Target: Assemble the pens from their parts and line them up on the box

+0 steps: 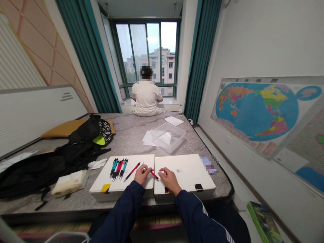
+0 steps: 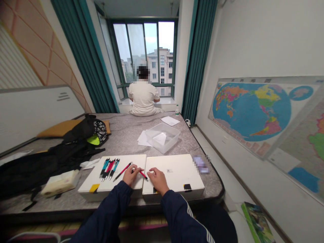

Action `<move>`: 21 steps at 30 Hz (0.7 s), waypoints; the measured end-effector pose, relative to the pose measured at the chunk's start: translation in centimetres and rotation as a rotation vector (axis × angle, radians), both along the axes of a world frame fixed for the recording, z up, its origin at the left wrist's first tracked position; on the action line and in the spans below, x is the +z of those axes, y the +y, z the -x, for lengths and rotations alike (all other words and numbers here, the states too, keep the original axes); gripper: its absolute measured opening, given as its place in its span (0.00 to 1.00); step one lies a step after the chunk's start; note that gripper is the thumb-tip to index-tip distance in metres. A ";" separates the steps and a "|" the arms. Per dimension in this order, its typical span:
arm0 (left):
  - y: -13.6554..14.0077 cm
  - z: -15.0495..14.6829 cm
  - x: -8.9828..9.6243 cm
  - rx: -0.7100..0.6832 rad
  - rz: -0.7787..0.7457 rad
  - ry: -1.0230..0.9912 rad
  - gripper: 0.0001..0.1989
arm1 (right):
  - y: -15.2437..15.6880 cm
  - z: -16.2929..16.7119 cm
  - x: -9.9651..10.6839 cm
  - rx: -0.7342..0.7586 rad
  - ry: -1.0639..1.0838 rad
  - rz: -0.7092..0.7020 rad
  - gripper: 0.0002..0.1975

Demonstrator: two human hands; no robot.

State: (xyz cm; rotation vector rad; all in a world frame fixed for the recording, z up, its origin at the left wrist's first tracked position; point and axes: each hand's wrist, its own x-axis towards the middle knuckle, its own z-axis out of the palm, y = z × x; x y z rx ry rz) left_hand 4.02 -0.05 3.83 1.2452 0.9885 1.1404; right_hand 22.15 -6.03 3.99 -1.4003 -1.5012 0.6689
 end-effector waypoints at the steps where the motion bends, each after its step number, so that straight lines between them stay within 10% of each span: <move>1: 0.0 0.0 0.1 -0.005 -0.001 -0.004 0.23 | -0.1 0.1 0.1 0.016 -0.035 0.007 0.14; 21: 0.1 -1.7 3.7 0.028 -0.062 0.051 0.22 | 0.3 0.0 -0.7 0.066 0.080 0.010 0.16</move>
